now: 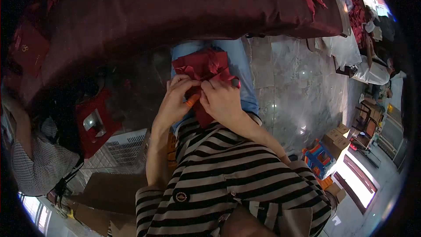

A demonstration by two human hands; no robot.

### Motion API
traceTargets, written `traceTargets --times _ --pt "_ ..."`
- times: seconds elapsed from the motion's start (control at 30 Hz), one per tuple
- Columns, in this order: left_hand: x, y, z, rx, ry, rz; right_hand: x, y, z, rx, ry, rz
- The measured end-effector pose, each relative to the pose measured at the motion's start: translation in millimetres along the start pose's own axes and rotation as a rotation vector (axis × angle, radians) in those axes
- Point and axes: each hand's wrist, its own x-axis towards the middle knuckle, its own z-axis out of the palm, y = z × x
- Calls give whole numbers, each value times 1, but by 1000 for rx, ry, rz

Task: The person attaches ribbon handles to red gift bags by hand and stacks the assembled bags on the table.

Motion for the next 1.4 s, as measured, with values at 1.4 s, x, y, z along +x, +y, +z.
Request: traceTargets --times 1.4 --pt "2 16 6 40 63 2 -4 38 -12 319 -113 42"
